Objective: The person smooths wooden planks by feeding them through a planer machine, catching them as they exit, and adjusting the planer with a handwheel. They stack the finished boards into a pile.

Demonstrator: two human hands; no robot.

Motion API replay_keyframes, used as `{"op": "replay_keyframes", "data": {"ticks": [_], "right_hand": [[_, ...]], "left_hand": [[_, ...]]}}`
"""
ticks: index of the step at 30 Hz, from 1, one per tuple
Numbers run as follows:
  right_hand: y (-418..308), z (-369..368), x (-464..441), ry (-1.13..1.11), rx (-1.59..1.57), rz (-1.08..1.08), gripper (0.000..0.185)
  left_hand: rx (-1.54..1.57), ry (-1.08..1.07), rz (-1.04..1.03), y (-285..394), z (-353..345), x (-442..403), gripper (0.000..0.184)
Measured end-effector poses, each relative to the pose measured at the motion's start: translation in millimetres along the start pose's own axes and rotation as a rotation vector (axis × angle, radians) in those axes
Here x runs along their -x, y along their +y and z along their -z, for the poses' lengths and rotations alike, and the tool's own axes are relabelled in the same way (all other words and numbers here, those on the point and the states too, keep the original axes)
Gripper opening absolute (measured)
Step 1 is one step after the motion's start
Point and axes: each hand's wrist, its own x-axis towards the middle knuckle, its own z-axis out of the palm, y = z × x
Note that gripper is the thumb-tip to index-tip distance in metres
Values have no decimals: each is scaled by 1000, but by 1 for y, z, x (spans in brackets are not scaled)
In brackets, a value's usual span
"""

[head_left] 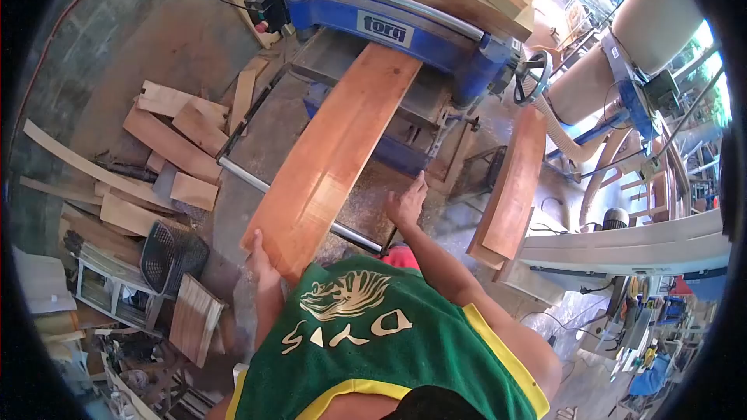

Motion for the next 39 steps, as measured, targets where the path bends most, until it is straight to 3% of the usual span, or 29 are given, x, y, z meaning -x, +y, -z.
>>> {"op": "replay_keyframes", "data": {"ticks": [3, 8, 12, 14, 17, 23, 33, 39], "right_hand": [[-3, -11, -3, 32, -34, 13, 98], [6, -2, -6, 51, -45, 32, 97], [5, -7, -4, 51, -31, 55, 97], [5, -9, -6, 77, -19, 41, 97], [4, -7, -6, 59, -24, -2, 97], [6, -8, -6, 49, -40, 11, 98], [9, -9, -6, 58, -29, 20, 96], [8, -10, -7, 79, -27, 65, 95]], "left_hand": [[-136, 177, 18, 11, -24, 6, 70], [-100, 186, -38, 28, -81, 50, 63], [-54, 130, -95, 24, -81, 37, 60], [-94, 236, -108, 12, -83, 21, 56], [-105, 230, -210, 3, -89, 13, 50], [-120, 273, -209, 3, -100, 4, 41], [33, 201, -192, -12, -122, -15, 43], [-301, 320, -318, -8, -142, -8, 68]]}}
